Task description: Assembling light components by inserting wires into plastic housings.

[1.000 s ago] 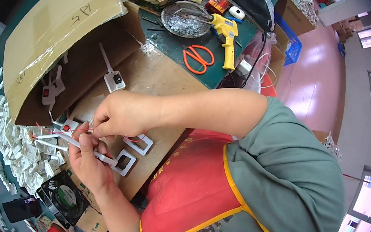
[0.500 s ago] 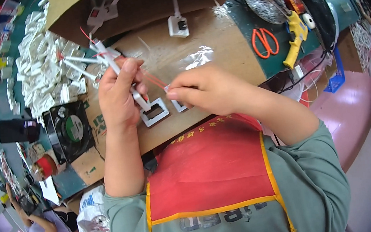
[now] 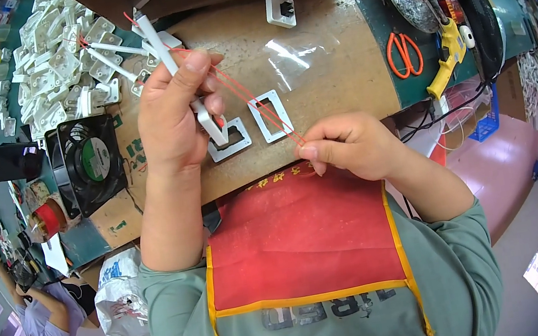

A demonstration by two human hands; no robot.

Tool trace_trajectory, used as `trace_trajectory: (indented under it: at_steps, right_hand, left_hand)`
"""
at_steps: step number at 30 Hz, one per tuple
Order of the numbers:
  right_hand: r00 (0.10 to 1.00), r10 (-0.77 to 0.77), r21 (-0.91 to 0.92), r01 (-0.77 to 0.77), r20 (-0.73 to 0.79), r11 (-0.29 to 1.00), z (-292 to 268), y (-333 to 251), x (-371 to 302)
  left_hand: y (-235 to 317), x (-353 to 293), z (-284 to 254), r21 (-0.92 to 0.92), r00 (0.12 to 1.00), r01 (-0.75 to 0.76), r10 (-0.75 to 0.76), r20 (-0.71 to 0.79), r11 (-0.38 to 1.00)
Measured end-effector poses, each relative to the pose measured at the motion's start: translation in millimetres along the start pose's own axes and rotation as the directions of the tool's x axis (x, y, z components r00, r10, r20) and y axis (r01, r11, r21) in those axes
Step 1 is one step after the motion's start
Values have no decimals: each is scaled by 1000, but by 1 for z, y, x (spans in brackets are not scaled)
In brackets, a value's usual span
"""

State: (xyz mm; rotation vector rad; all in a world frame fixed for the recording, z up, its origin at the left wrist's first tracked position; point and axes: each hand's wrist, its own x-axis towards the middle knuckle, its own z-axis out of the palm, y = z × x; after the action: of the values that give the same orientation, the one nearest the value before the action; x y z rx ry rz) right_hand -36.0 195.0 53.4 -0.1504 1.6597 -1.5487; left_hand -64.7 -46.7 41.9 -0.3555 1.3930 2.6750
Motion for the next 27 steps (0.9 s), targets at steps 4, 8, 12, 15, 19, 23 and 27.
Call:
trace_trajectory:
  at_steps: [4,8,12,15,19,23,27]
  right_hand:
    - [992,-1,-172,-21,-127,985,-13,3,-3]
    - [842,-466,-704,157,-271,693,-30,-7,13]
    - [731,-674,-949,126,-108,289,-34,15,41]
    - [776,-626,-928,171,-81,332,-33,13,42]
    - [771,-633,-941,162,-67,297,-40,27,34]
    - [732,-664,-939,103,-151,328,-53,39,13]
    - [694,-672,-869,138,-258,476,-75,34,-28]
  left_hand:
    - [10,9,-13,-145,998,-63,64,5,987]
    - [14,6,-12,-163,984,-78,102,144,984]
    - [11,7,-16,-296,912,-28,146,385,955]
    - [17,7,-26,-401,852,3,208,481,916]
    - [21,1,-14,-444,793,-5,274,544,896]
    - [19,4,-13,-439,761,57,245,601,897]
    - [20,3,-12,-446,770,52,249,588,893]
